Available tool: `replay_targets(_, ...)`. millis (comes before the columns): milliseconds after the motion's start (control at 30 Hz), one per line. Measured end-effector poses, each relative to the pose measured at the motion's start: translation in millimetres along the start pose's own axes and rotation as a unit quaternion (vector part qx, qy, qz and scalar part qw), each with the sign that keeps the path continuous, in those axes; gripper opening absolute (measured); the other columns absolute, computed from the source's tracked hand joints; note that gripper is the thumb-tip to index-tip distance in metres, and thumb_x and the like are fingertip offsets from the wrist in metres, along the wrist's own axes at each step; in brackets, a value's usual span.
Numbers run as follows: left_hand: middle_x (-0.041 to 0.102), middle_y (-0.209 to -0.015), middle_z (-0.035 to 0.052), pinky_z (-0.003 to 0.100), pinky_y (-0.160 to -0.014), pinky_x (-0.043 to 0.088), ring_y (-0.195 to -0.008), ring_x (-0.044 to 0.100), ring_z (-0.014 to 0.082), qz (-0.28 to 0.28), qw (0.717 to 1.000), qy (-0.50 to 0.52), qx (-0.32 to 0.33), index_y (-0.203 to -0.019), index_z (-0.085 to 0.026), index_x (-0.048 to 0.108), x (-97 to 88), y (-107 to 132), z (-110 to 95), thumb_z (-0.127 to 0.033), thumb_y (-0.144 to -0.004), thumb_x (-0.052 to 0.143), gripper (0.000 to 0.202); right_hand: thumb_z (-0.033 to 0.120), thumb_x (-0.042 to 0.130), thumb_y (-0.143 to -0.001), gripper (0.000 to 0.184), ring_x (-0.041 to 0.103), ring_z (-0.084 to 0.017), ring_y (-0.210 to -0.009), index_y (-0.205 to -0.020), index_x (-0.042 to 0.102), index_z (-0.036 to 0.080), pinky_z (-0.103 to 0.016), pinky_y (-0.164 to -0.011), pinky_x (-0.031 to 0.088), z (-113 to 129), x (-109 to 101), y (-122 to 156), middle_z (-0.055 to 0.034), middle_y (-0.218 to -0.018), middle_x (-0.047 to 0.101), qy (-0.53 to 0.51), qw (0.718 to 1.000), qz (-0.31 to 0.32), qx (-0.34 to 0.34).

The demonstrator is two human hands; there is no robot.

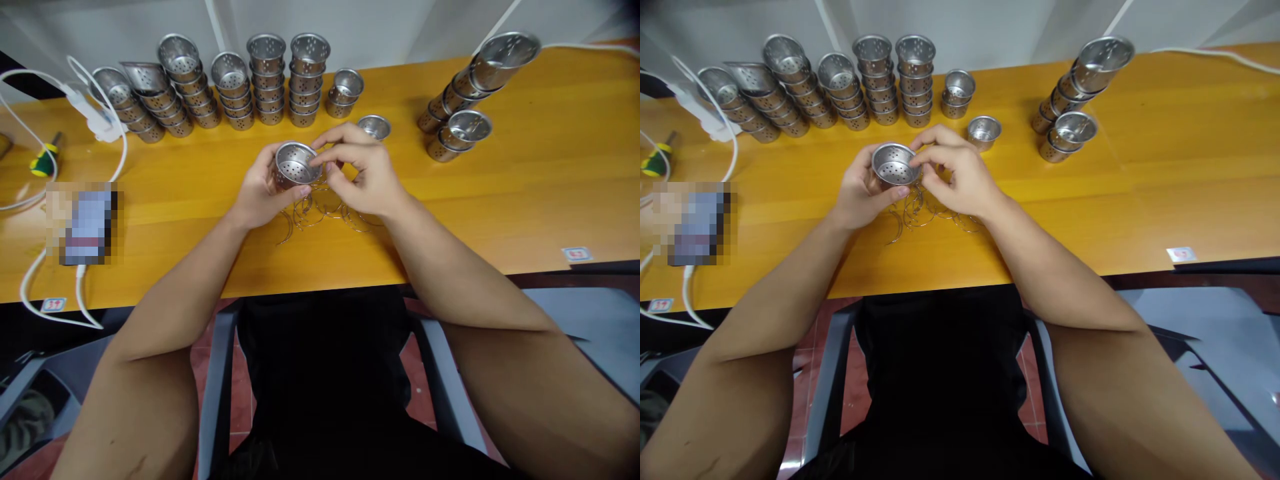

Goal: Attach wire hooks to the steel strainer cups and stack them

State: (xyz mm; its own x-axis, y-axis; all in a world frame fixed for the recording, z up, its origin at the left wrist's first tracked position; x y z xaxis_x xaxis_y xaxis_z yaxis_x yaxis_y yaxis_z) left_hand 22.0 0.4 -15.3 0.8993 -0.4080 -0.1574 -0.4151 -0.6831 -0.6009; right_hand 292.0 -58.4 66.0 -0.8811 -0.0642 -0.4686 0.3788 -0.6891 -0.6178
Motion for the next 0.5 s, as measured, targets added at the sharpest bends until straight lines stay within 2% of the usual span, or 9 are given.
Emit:
replay_targets(133, 0.077, -0.151, 0.0095, 0.063, -0.13, 0.077, -0.16, 0.081, 0.0421, 0.004, 1.0, 0.006, -0.003, -0.163, -0.036, 0.07, 4.3, 0.6, -6.1, -0.095, -0.085, 0.113, 0.107, 0.042, 0.093, -0.105, 0.019, 0.08, -0.046, -0.147, -0.123, 0.096, 0.036, -0.069, -0.125, 0.074, -1.1, -0.1, 0.9, -0.0141, -0.152, 0.088, 0.025, 0.999, 0.026, 0.006)
replay_targets(233, 0.077, -0.152, 0.0095, 0.06, -0.127, 0.077, -0.153, 0.083, 0.0395, 0.007, 1.0, 0.023, -0.001, -0.162, -0.038, 0.069, 5.5, 0.4, -7.9, -0.092, -0.086, 0.115, 0.104, 0.041, 0.094, -0.104, 0.022, 0.078, -0.047, -0.153, -0.125, 0.096, 0.036, -0.072, -0.128, 0.073, -0.2, 2.4, 1.9, -0.0154, -0.16, 0.085, 0.019, 0.999, 0.037, -0.001)
replay_targets(367, 0.077, -0.152, 0.009, 0.059, -0.124, 0.077, -0.15, 0.084, 0.0388, 0.006, 1.0, 0.022, -0.017, -0.16, -0.037, 0.068, 4.4, 0.0, -7.0, -0.092, -0.082, 0.117, 0.107, 0.043, 0.093, -0.106, 0.023, 0.081, -0.045, -0.145, -0.126, 0.095, 0.032, -0.07, -0.127, 0.073, -0.1, 5.6, 3.6, -0.017, -0.167, 0.081, 0.013, 0.999, 0.051, -0.006)
replay_targets(500, 0.079, -0.154, 0.0072, 0.058, -0.122, 0.079, -0.142, 0.086, 0.0349, 0.021, 0.999, 0.031, 0.014, -0.164, -0.039, 0.068, 1.0, 0.6, -3.8, -0.083, -0.087, 0.119, 0.102, 0.041, 0.092, -0.106, 0.026, 0.084, -0.04, -0.131, -0.13, 0.095, 0.03, -0.066, -0.123, 0.075, -2.1, 8.2, 5.5, -0.017, -0.171, 0.079, 0.02, 0.998, 0.06, -0.006)
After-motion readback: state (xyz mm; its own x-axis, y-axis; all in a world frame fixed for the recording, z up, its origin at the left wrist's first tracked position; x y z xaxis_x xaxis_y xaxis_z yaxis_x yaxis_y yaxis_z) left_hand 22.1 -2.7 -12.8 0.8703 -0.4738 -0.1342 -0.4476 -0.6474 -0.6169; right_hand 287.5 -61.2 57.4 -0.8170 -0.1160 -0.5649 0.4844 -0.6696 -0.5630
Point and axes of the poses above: each hand's wrist, its own y-axis away from the middle knuckle, its own x-axis out of the palm, z = x × y, the point moved 1 cm from there along -y, towards the middle knuckle
